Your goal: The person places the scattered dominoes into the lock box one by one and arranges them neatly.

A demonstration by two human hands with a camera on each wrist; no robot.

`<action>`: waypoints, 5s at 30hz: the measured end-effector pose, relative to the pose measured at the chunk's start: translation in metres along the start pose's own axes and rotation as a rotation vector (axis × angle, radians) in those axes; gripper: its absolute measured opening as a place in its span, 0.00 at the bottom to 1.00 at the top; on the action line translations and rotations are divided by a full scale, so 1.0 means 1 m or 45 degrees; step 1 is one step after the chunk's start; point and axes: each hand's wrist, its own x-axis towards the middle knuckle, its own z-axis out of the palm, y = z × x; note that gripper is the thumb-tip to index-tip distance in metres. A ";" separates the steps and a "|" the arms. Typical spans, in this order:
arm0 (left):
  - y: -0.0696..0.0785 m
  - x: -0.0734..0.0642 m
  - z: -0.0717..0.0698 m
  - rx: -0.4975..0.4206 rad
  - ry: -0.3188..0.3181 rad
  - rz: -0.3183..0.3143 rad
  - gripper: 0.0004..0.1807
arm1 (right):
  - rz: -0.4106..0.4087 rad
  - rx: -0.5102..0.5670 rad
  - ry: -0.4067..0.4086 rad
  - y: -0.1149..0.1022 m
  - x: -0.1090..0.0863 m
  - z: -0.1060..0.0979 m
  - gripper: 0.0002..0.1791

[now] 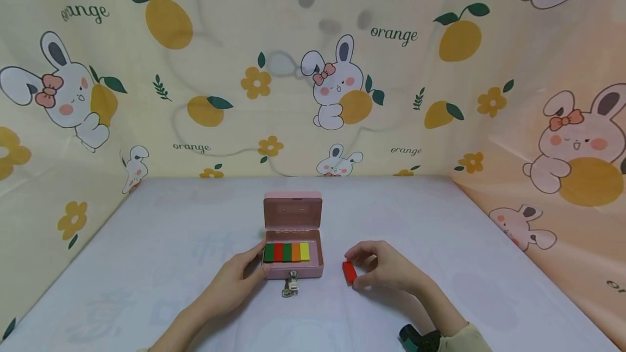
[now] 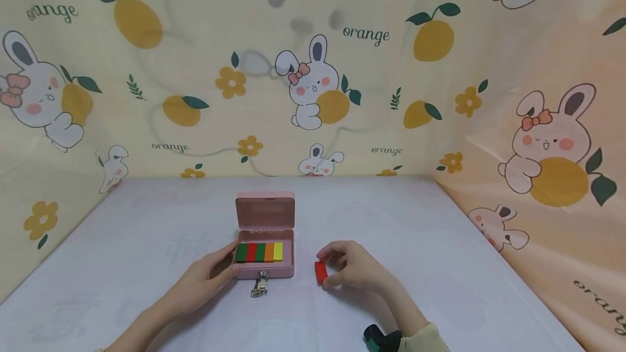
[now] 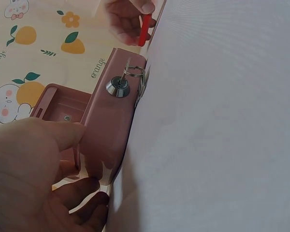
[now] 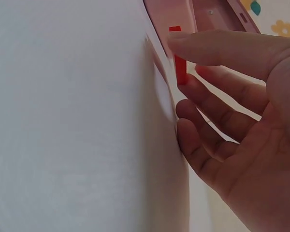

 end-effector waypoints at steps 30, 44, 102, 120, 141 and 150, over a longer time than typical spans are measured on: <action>-0.006 0.002 0.000 0.017 -0.003 -0.035 0.38 | -0.111 0.038 0.270 -0.040 0.030 0.007 0.24; -0.003 0.002 0.002 -0.004 0.008 0.019 0.37 | -0.155 0.031 0.214 -0.048 0.046 0.027 0.25; -0.004 0.001 0.002 0.009 0.027 0.008 0.36 | -0.072 -0.544 0.133 -0.063 0.073 0.056 0.22; -0.004 -0.001 0.002 0.009 0.013 0.048 0.36 | -0.056 -0.608 0.164 -0.069 0.070 0.057 0.21; -0.001 0.000 0.003 0.001 0.007 0.030 0.36 | -0.084 -0.456 0.129 -0.065 0.069 0.054 0.21; -0.001 0.000 0.003 0.010 0.003 0.014 0.36 | -0.086 -0.446 0.126 -0.065 0.068 0.054 0.21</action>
